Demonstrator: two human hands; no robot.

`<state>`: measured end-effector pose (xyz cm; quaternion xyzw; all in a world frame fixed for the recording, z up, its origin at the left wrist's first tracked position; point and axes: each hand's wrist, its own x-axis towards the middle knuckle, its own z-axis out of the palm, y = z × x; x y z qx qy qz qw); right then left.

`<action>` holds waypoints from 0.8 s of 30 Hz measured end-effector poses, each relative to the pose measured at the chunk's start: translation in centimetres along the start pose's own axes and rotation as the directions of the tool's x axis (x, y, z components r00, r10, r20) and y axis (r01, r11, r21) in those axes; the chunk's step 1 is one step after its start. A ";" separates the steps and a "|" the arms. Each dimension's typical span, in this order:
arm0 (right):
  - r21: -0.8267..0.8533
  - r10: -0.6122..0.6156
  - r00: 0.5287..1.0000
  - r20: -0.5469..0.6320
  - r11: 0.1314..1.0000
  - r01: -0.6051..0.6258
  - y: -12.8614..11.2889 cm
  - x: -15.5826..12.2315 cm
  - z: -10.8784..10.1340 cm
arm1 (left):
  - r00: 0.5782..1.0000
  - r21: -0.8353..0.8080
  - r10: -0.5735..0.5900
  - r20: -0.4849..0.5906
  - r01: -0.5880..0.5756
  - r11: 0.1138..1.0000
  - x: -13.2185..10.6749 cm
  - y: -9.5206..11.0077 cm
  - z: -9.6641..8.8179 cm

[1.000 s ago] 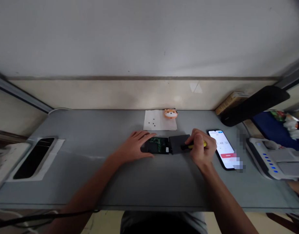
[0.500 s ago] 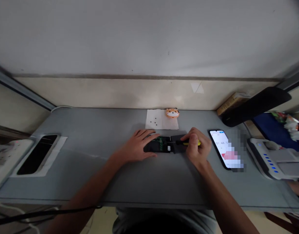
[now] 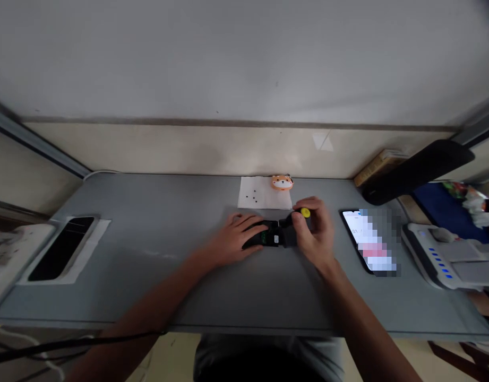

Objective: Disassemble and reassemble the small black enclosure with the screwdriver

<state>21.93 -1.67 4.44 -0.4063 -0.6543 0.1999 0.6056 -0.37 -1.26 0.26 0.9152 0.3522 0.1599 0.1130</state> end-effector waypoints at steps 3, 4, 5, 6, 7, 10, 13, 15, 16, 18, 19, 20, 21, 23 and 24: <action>0.199 0.159 0.983 0.090 0.964 -0.174 -0.1 0.6 0.2 | 1.000 -0.029 -0.002 0.018 0.002 1.000 0.2 0.0 -0.1; 0.291 0.216 0.967 0.132 0.925 -0.246 -0.1 0.9 0.3 | 1.000 -0.035 -0.002 0.023 0.003 0.999 0.2 0.0 -0.1; 0.384 0.261 0.948 0.180 0.869 -0.312 -0.1 1.2 0.5 | 1.000 -0.039 -0.002 0.024 0.003 0.999 0.2 -0.1 -0.1; 0.466 0.293 0.929 0.227 0.805 -0.368 -0.1 1.5 0.7 | 1.000 -0.040 -0.002 0.022 0.003 0.999 0.2 -0.1 -0.1; 0.530 0.315 0.911 0.266 0.741 -0.411 -0.1 1.9 1.0 | 1.000 -0.040 -0.001 0.021 0.002 0.999 0.2 -0.1 0.0; 0.622 0.354 0.884 0.305 0.629 -0.466 -0.2 2.6 2.0 | 1.000 -0.040 -0.011 0.015 0.012 0.999 0.1 -0.3 0.1; 0.639 0.366 0.880 0.304 0.607 -0.473 -0.2 2.7 2.8 | 0.999 -0.046 -0.032 0.018 0.033 0.998 0.0 -0.6 0.1; 0.645 0.352 0.889 0.293 0.614 -0.456 -0.1 2.5 3.0 | 0.999 -0.050 -0.039 0.023 0.041 0.998 0.0 -0.7 -0.1; 0.648 0.343 0.896 0.281 0.621 -0.441 -0.1 2.5 3.0 | 0.999 -0.051 -0.039 0.024 0.040 0.998 0.0 -0.7 -0.2; 0.641 0.336 0.904 0.265 0.639 -0.426 0.2 2.4 2.8 | 0.999 -0.051 -0.030 0.017 0.031 0.998 0.0 -0.7 -0.3; 0.632 0.339 0.902 0.268 0.645 -0.430 0.3 2.4 2.6 | 1.000 -0.049 -0.023 0.011 0.023 0.999 0.0 -0.7 -0.3; 0.623 0.346 0.896 0.277 0.645 -0.442 0.4 2.4 2.5 | 1.000 -0.046 -0.015 0.006 0.015 0.999 0.0 -0.7 -0.3; 0.619 0.355 0.889 0.290 0.639 -0.457 0.5 2.5 2.3 | 1.000 -0.040 -0.007 0.001 0.007 0.999 0.0 -0.7 -0.2; 0.630 0.375 0.876 0.304 0.611 -0.480 0.5 2.6 2.1 | 1.000 -0.021 0.006 -0.007 -0.006 1.000 -0.1 -0.7 -0.1; 0.642 0.383 0.872 0.305 0.593 -0.486 0.5 2.6 2.1 | 1.000 -0.010 0.012 -0.013 -0.013 1.000 -0.1 -0.7 -0.1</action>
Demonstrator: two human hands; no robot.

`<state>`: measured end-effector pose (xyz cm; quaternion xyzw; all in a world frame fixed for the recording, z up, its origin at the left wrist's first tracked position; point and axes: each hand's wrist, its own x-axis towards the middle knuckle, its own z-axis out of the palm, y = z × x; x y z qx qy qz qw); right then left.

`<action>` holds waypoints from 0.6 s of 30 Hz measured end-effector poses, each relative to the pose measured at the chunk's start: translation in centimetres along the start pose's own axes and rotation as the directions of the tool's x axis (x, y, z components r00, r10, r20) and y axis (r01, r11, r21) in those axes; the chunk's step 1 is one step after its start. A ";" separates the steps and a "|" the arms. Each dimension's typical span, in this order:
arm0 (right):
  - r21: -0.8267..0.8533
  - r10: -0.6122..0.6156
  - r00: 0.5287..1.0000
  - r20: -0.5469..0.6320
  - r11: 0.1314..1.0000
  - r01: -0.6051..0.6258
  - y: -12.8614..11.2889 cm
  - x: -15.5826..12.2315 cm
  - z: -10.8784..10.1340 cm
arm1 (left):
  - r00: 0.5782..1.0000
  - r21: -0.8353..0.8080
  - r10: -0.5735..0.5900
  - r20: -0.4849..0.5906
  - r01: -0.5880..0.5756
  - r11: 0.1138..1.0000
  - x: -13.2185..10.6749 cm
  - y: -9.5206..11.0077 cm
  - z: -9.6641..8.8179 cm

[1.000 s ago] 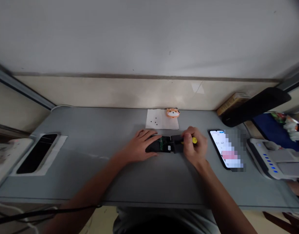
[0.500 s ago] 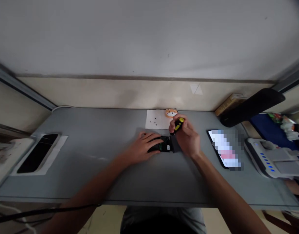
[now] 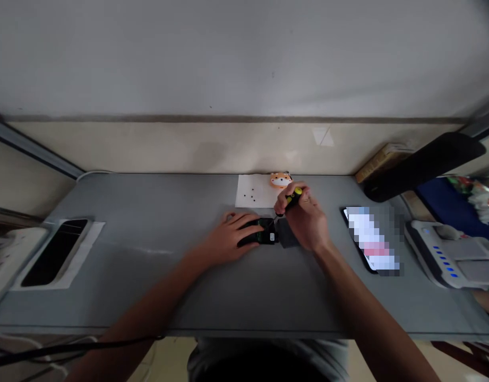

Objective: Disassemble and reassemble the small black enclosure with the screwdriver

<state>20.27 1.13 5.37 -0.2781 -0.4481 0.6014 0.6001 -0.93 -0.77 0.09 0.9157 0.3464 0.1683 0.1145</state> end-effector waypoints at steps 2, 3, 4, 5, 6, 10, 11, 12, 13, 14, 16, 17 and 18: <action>0.044 0.005 1.000 -0.006 0.999 -0.005 0.0 -0.1 0.1 | 1.000 0.019 0.014 -0.013 -0.014 1.000 0.0 0.0 0.1; 0.062 0.003 1.000 -0.008 0.998 -0.002 0.0 -0.1 0.2 | 1.000 0.026 0.020 -0.017 -0.019 0.999 0.0 0.0 0.1; 0.074 -0.001 1.000 -0.009 0.997 0.002 0.0 -0.2 0.3 | 1.000 0.031 0.023 -0.016 -0.022 0.999 0.0 0.0 0.1; 0.079 -0.003 1.000 -0.008 0.997 0.004 0.1 -0.2 0.3 | 1.000 0.034 0.023 -0.013 -0.023 0.999 0.0 0.1 0.1; 0.078 -0.003 1.000 -0.007 0.997 0.003 0.1 -0.2 0.3 | 1.000 0.034 0.021 -0.009 -0.020 0.999 0.1 0.1 0.1; 0.021 0.000 1.000 -0.023 1.000 0.000 0.2 0.0 0.1 | 1.000 0.027 0.005 0.012 -0.005 1.000 0.1 0.2 0.0; 0.001 0.000 1.000 -0.023 1.000 0.000 0.2 0.1 0.1 | 1.000 0.026 0.001 0.017 -0.002 1.000 0.1 0.2 -0.1; -0.018 0.005 1.000 -0.021 1.000 -0.006 0.1 0.2 0.1 | 1.000 0.025 -0.001 0.021 0.000 1.000 0.1 0.2 -0.1; -0.033 0.014 1.000 -0.019 0.999 -0.015 0.1 0.2 0.1 | 1.000 0.022 -0.003 0.022 0.002 1.000 0.1 0.3 -0.2; -0.041 0.024 1.000 -0.016 0.999 -0.025 0.0 0.2 0.2 | 1.000 0.018 -0.007 0.024 0.007 1.000 0.1 0.3 -0.2; -0.037 0.029 0.999 -0.023 0.999 -0.030 -0.2 0.1 0.4 | 0.999 0.012 -0.016 0.030 0.015 1.000 0.2 0.3 -0.3; -0.029 0.027 0.999 -0.025 0.999 -0.027 -0.3 0.0 0.6 | 0.999 0.010 -0.019 0.034 0.019 1.000 0.2 0.4 -0.3; -0.021 0.024 0.999 -0.021 0.999 -0.025 -0.3 -0.1 0.7 | 0.999 0.011 -0.022 0.036 0.022 1.000 0.3 0.4 -0.3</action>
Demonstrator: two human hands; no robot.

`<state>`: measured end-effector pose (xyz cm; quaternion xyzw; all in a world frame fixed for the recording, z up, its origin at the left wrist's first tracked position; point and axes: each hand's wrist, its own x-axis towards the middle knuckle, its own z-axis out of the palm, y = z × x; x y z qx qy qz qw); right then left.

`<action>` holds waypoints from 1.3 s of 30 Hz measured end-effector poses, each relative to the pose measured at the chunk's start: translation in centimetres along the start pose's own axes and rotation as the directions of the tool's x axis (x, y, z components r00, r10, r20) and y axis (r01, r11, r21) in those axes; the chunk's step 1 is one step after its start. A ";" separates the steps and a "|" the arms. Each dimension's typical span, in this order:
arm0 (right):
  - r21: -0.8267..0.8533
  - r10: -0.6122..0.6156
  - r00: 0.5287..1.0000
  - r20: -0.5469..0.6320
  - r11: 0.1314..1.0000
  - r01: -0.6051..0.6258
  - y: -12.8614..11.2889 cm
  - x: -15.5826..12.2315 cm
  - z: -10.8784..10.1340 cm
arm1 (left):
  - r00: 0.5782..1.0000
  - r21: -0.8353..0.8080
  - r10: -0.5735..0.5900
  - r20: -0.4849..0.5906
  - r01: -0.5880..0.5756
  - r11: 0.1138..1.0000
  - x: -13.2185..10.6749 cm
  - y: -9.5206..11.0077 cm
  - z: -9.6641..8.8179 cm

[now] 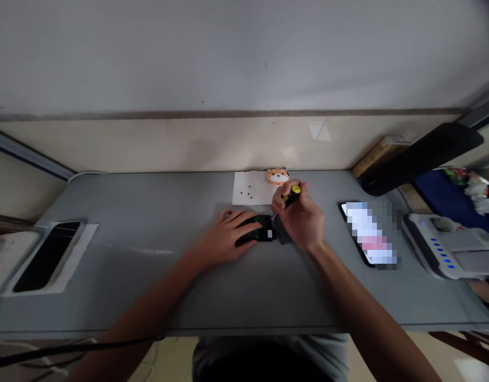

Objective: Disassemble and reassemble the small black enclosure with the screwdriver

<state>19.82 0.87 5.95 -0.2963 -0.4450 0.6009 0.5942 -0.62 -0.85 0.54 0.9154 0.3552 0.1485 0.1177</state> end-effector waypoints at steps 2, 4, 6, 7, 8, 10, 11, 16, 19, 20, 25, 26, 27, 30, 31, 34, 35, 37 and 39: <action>0.011 0.004 1.000 0.022 1.000 -0.004 -0.1 -0.3 0.2 | 1.000 0.006 -0.004 0.005 0.004 1.000 0.0 0.0 0.0; 0.018 0.009 0.999 0.047 1.000 -0.010 -0.1 -0.5 0.3 | 1.000 0.010 -0.002 0.004 0.002 1.000 0.1 0.1 0.1; 0.030 0.006 0.998 0.061 1.000 -0.008 0.0 -0.6 0.3 | 1.000 0.011 0.004 0.001 -0.004 1.000 0.1 0.1 0.1; 0.037 0.000 0.998 0.065 0.999 -0.003 0.1 -0.7 0.3 | 1.000 0.008 0.006 0.000 -0.006 1.000 0.1 0.1 0.1; 0.045 -0.009 0.998 0.069 0.999 0.006 0.1 -0.7 0.3 | 1.000 0.005 0.005 -0.003 -0.005 1.000 0.1 0.1 0.1; 0.055 -0.030 0.996 0.084 0.998 0.026 0.2 -0.8 0.3 | 1.000 0.000 -0.001 -0.004 0.001 1.000 0.1 0.2 0.0; 0.054 -0.034 0.995 0.095 0.998 0.029 0.2 -0.9 0.3 | 1.000 -0.003 -0.003 0.001 0.003 1.000 0.1 0.3 -0.1; 0.047 -0.018 0.997 0.077 0.999 0.014 0.1 -0.9 0.4 | 1.000 -0.019 -0.015 0.019 0.015 1.000 0.1 0.5 -0.3; 0.064 -0.030 0.996 0.081 0.998 0.024 0.2 -0.9 0.5 | 1.000 -0.023 -0.024 0.010 0.024 0.999 0.1 0.5 -0.2; 0.061 -0.026 0.995 0.092 0.998 0.020 0.2 -0.9 0.5 | 1.000 -0.023 -0.026 0.003 0.026 0.999 0.1 0.5 -0.1; 0.008 -0.021 0.996 0.090 1.000 0.020 0.3 -0.9 0.5 | 1.000 -0.027 -0.024 -0.015 0.024 0.999 0.0 0.4 0.0; 0.003 -0.031 0.996 0.087 1.000 0.030 0.3 -0.9 0.5 | 1.000 -0.028 -0.022 -0.016 0.022 0.999 0.0 0.4 0.0; 0.003 -0.040 0.995 0.087 0.999 0.040 0.3 -1.0 0.6 | 1.000 -0.029 -0.021 -0.015 0.021 0.999 0.0 0.5 0.0; 0.016 -0.045 0.994 0.095 0.999 0.044 0.4 -1.2 0.9 | 1.000 -0.034 -0.022 -0.008 0.022 0.999 0.1 0.5 -0.1; 0.019 -0.037 0.995 0.095 0.999 0.035 0.4 -1.2 1.0 | 1.000 -0.036 -0.024 -0.005 0.023 0.999 0.1 0.5 -0.1; 0.018 -0.012 0.998 0.068 1.000 0.010 0.4 -1.3 1.1 | 0.999 -0.040 -0.032 -0.007 0.031 0.999 0.1 0.5 0.0; 0.018 -0.012 0.998 0.054 1.000 0.011 0.4 -1.3 1.1 | 0.999 -0.040 -0.034 -0.009 0.034 0.999 0.1 0.5 0.0; 0.015 -0.024 0.999 0.037 1.000 0.024 0.4 -1.3 1.0 | 0.999 -0.038 -0.037 -0.010 0.037 0.999 0.1 0.5 0.1; 0.001 -0.036 0.998 0.043 0.999 0.036 0.4 -1.3 1.0 | 0.999 -0.036 -0.038 -0.011 0.038 0.999 0.1 0.6 0.0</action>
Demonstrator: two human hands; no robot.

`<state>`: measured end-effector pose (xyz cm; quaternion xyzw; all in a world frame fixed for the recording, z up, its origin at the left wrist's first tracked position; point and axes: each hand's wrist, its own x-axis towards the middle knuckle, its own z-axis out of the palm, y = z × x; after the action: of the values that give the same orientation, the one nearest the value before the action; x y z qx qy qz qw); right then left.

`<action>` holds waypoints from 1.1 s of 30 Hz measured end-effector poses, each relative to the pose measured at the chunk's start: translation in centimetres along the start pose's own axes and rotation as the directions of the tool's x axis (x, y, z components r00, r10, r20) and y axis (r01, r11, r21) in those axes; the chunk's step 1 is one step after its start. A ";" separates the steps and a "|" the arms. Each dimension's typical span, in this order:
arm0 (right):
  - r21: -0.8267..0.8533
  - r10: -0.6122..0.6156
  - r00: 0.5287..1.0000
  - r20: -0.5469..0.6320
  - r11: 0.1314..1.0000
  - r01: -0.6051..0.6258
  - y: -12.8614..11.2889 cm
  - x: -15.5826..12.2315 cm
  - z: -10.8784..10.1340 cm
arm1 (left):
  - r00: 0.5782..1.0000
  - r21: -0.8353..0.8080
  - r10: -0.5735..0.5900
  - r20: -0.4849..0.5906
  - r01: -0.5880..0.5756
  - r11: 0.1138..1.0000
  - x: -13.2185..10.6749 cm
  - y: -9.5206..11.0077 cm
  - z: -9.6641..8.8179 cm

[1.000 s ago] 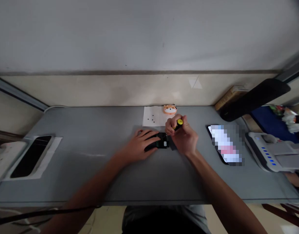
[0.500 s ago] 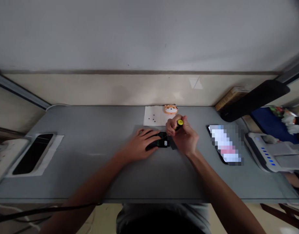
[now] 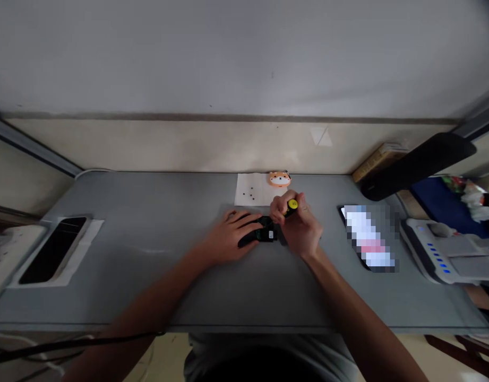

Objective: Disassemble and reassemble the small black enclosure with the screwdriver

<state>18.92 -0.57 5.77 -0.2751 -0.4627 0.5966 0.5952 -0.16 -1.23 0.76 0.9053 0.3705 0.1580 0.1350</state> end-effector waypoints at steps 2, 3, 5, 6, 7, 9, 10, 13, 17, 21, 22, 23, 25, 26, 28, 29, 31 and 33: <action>-0.014 -0.002 1.000 0.012 1.000 0.002 0.0 -0.1 0.0 | 1.000 0.003 -0.002 -0.002 0.002 1.000 0.0 0.1 -0.1; -0.017 -0.003 1.000 0.014 1.000 0.003 0.0 -0.1 0.0 | 1.000 0.005 -0.004 -0.003 0.004 1.000 0.0 0.1 -0.1; -0.011 -0.011 1.000 0.010 1.000 0.011 0.1 -0.1 0.0 | 1.000 0.009 0.001 -0.007 -0.001 1.000 0.0 0.0 -0.1; -0.006 -0.016 1.000 0.008 1.000 0.016 0.1 -0.1 0.1 | 1.000 0.010 0.006 -0.010 -0.006 1.000 -0.1 0.0 0.0; 0.002 -0.019 1.000 0.008 1.000 0.019 0.1 -0.1 0.1 | 1.000 0.011 0.012 -0.014 -0.012 1.000 -0.1 -0.1 0.0; 0.019 -0.014 1.000 0.023 1.000 0.013 0.1 -0.1 0.1 | 1.000 0.011 0.024 -0.020 -0.024 1.000 -0.1 -0.2 0.1; 0.025 -0.010 0.999 0.030 1.000 0.009 0.1 -0.1 0.0 | 0.999 0.010 0.026 -0.020 -0.026 1.000 -0.1 -0.3 0.2; 0.022 -0.009 1.000 0.030 1.000 0.008 0.1 -0.1 -0.1 | 1.000 0.011 0.017 -0.018 -0.017 1.000 -0.1 -0.3 0.2; 0.040 -0.003 1.000 0.005 0.999 0.003 0.0 -0.1 0.0 | 1.000 0.005 0.020 -0.020 -0.020 1.000 -0.1 -0.4 0.2; 0.084 0.007 0.999 0.034 0.996 -0.010 0.1 -0.2 0.0 | 1.000 0.002 0.016 -0.015 -0.016 1.000 -0.1 -0.3 0.1; 0.083 0.006 0.999 0.032 0.997 -0.009 0.1 -0.2 0.0 | 1.000 0.007 0.012 -0.011 -0.012 1.000 -0.1 -0.2 0.1; 0.076 0.001 1.000 0.025 0.997 -0.003 0.1 -0.2 0.0 | 1.000 0.012 0.012 -0.010 -0.012 1.000 -0.1 -0.2 0.0; 0.058 -0.013 1.000 0.010 0.998 0.013 0.2 -0.2 0.1 | 1.000 0.018 0.010 -0.008 -0.010 1.000 -0.1 -0.2 0.0; 0.050 -0.019 1.000 0.007 0.999 0.018 0.2 -0.2 0.1 | 1.000 0.017 0.009 -0.010 -0.009 1.000 -0.1 -0.2 0.1; 0.044 -0.022 1.000 0.013 0.999 0.022 0.2 -0.3 0.1 | 1.000 0.012 0.005 -0.016 -0.005 1.000 -0.1 -0.3 0.2; 0.042 -0.018 1.000 0.023 0.999 0.017 0.2 -0.3 0.1 | 1.000 0.008 0.005 -0.019 -0.005 1.000 -0.2 -0.3 0.3; 0.039 -0.014 0.999 0.036 0.999 0.013 0.2 -0.3 0.1 | 1.000 -0.001 0.011 -0.027 -0.011 1.000 -0.2 -0.5 0.4; 0.053 -0.020 0.999 0.039 0.998 0.018 0.2 -0.3 0.1 | 1.000 -0.006 0.014 -0.027 -0.014 1.000 -0.2 -0.5 0.5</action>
<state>18.82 -0.84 5.57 -0.2434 -0.4610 0.6082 0.5986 -0.42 -1.05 0.06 0.9053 0.3654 0.1724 0.1314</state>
